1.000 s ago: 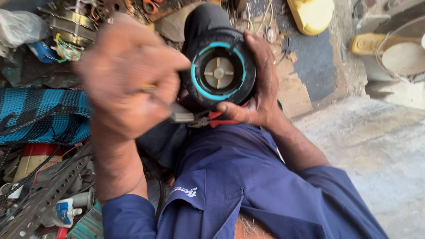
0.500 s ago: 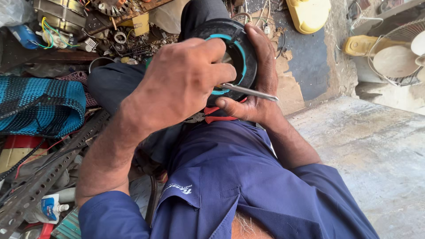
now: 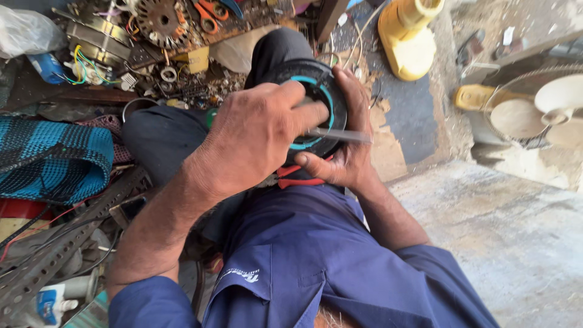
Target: The person disassembles a red electric motor housing, uses a screwdriver and pliers to remove internal components, and then reassembles the motor. The person also uses a hammer to tap a part into place.
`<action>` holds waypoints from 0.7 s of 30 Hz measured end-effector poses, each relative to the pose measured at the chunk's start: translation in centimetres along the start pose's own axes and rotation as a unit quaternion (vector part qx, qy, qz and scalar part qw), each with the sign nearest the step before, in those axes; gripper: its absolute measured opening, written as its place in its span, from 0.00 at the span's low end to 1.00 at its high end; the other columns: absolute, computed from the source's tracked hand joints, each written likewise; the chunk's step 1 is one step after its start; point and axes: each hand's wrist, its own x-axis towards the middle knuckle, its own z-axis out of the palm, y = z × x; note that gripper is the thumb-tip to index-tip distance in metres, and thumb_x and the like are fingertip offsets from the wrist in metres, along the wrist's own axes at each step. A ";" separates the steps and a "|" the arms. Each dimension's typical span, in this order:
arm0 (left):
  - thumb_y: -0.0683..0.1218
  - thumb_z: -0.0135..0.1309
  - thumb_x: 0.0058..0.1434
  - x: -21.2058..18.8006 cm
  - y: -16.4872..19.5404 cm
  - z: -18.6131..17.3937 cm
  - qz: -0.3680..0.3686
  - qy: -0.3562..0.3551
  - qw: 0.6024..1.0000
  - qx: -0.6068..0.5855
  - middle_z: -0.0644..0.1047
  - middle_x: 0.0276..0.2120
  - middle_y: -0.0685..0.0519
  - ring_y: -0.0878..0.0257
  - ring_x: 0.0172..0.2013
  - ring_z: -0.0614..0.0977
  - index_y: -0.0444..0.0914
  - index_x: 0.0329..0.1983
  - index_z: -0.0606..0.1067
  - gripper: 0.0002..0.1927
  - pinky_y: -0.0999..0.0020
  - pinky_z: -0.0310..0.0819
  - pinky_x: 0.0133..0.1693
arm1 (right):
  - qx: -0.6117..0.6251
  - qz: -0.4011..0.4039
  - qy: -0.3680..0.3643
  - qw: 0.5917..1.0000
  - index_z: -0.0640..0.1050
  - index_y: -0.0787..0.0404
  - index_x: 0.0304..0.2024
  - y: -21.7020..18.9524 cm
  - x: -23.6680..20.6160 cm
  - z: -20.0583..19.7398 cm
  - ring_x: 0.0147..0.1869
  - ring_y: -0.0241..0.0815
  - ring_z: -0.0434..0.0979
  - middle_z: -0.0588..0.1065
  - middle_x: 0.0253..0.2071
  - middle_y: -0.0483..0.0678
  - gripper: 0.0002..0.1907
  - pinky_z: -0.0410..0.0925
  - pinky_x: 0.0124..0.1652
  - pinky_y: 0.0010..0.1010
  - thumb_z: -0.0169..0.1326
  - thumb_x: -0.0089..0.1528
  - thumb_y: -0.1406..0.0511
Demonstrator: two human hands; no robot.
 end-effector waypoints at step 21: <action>0.38 0.60 0.61 0.7 -0.3 -1.0 -0.028 0.019 0.999 -0.012 0.74 0.30 0.48 0.52 0.31 0.82 0.40 0.40 0.80 0.05 0.56 0.77 0.33 | 0.087 0.031 -0.010 0.996 0.55 0.67 0.77 0.3 -0.2 -0.4 0.79 0.50 0.64 0.60 0.75 0.58 0.60 0.59 0.74 0.42 0.68 0.55 0.43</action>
